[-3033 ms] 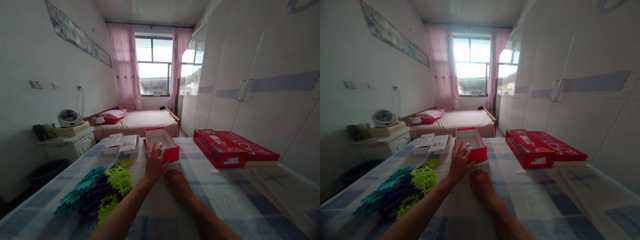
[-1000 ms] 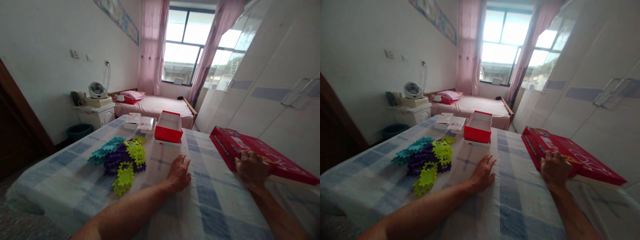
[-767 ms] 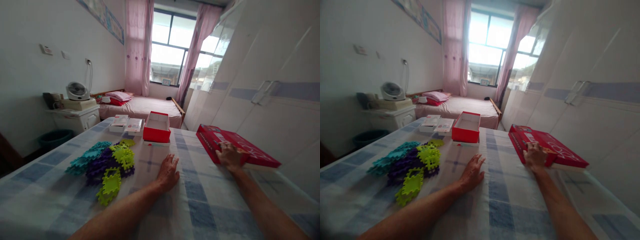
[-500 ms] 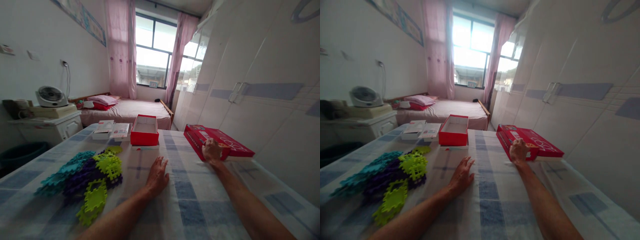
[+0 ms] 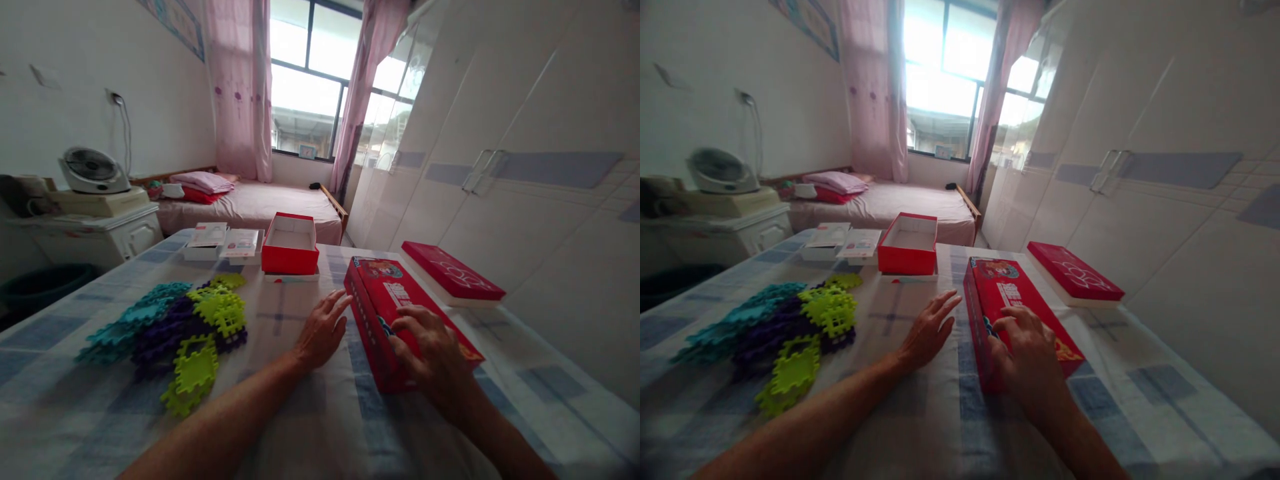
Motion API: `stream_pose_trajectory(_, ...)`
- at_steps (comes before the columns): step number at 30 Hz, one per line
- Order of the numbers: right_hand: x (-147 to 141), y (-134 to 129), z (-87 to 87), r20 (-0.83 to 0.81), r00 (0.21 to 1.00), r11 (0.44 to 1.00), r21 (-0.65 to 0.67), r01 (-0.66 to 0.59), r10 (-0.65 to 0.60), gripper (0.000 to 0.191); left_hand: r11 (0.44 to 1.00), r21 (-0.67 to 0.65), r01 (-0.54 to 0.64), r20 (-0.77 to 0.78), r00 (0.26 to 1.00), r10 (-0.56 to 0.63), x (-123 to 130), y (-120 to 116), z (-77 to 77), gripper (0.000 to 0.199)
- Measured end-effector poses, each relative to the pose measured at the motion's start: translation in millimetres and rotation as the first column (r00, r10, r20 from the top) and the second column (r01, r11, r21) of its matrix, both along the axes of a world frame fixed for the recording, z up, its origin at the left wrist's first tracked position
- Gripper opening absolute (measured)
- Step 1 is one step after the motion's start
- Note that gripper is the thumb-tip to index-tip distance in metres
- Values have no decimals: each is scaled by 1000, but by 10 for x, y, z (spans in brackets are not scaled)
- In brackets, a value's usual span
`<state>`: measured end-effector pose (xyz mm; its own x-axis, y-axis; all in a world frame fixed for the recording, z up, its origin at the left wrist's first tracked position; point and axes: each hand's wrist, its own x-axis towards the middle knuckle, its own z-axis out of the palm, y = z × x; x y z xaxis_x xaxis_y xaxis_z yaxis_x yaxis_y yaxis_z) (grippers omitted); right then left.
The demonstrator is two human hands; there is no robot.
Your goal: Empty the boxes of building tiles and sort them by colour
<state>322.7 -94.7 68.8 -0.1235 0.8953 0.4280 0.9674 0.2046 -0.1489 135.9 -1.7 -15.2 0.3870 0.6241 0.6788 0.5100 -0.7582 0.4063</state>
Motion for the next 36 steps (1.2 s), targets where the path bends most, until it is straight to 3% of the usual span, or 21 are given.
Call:
stream_pose_trajectory(4, -13, 17, 6, -25, 1000, 995, -100, -17, 15, 25, 985, 105, 140, -136, 983, -125, 21, -71, 82, 57)
stream_pose_trajectory(10, -60, 40, 43, -32, 999, 989, -146, -27, 23, 27, 963, 141, 230, -216, 956, -196, 132, -74, 132, 61)
stream_pose_trajectory(19, -29, 176, 211, 227, 951, 964, -211, -163, 210, 26, 960, 194, 201, -145, 974, -175, 133, -64, 234, 40)
stream_pose_trajectory(24, -52, 198, 297, 398, 866, 953, -126, -276, 303, 19, 956, 219, 194, -141, 976, -166, 144, -63, 225, 35)
stream_pose_trajectory(28, -39, 178, 371, 468, 832, 952, -84, -294, 298, 22, 957, 224, 183, -174, 974, -145, 207, -90, 242, 27)
stream_pose_trajectory(32, 182, 178, 486, 504, 840, 977, -39, -209, 200, 19, 959, 215, 184, -178, 973, -147, 174, -100, 229, 27)
stream_pose_trajectory(36, 355, 155, 536, 350, 921, 985, -64, -159, 171, 30, 960, 202, 195, -173, 972, -161, 106, -89, 226, 29)
